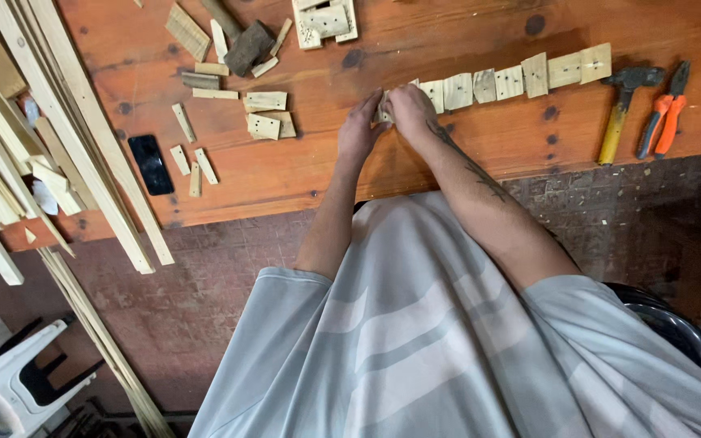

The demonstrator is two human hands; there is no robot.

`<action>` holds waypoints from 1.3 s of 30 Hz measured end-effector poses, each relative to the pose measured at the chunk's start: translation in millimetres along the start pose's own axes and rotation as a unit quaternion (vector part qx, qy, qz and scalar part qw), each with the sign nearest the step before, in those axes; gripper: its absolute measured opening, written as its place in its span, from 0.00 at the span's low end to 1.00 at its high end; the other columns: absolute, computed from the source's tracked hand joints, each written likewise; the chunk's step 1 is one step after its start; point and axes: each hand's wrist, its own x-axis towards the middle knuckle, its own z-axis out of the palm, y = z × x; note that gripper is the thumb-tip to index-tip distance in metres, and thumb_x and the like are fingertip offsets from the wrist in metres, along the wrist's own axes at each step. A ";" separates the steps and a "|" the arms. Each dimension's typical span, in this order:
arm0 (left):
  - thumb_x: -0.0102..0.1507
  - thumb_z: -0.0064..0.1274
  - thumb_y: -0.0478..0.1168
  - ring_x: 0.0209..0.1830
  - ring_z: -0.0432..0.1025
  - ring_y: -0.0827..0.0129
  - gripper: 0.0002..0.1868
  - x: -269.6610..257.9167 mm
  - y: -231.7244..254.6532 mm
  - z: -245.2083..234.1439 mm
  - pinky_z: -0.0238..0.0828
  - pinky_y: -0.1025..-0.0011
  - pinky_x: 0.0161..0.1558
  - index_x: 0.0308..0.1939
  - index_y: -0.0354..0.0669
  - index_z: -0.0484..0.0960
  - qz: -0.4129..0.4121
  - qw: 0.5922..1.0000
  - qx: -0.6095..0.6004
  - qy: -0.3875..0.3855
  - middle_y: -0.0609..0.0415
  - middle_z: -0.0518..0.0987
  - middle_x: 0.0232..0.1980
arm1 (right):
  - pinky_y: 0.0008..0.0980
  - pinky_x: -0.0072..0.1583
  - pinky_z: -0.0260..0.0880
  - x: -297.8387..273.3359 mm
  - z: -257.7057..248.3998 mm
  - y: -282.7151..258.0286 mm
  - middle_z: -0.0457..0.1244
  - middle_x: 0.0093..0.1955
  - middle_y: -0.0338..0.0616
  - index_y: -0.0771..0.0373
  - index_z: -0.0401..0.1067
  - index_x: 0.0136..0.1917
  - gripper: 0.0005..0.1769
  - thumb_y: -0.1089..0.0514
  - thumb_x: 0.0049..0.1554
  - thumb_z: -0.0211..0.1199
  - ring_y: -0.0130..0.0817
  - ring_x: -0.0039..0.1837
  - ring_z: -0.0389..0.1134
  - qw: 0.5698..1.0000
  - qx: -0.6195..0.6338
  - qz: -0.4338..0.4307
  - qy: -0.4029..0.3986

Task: The person hammers nails into small wooden blocks arranged on a workbench and then uses a saw on a piece of wood.

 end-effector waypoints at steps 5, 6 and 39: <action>0.60 0.70 0.41 0.66 0.72 0.44 0.42 -6.8 15.0 -19.1 0.71 0.49 0.68 0.76 0.51 0.66 -0.007 1.000 -0.003 -0.022 0.44 0.77 0.67 | 0.54 0.49 0.76 -24.2 -39.4 -22.8 0.69 0.38 0.62 0.66 0.80 0.39 0.15 0.55 0.61 0.60 0.60 0.48 0.74 0.997 0.023 -0.071 0.023; 0.58 0.72 0.41 0.70 0.68 0.39 0.49 -9.0 19.6 -23.0 0.67 0.47 0.71 0.78 0.50 0.61 0.004 0.999 -0.031 -0.024 0.40 0.70 0.72 | 0.53 0.47 0.75 -25.0 -37.1 -23.2 0.68 0.37 0.60 0.66 0.79 0.38 0.16 0.54 0.61 0.60 0.60 0.45 0.73 0.994 0.047 -0.080 0.058; 0.68 0.52 0.29 0.58 0.77 0.36 0.29 -27.9 6.5 29.4 0.75 0.43 0.58 0.72 0.52 0.70 -0.085 0.987 -0.088 0.103 0.41 0.70 0.65 | 0.52 0.45 0.75 -190.1 37.6 445.1 0.62 0.61 0.42 0.56 0.55 0.71 0.32 0.35 0.67 0.61 0.46 0.49 0.75 0.818 -0.179 0.447 0.314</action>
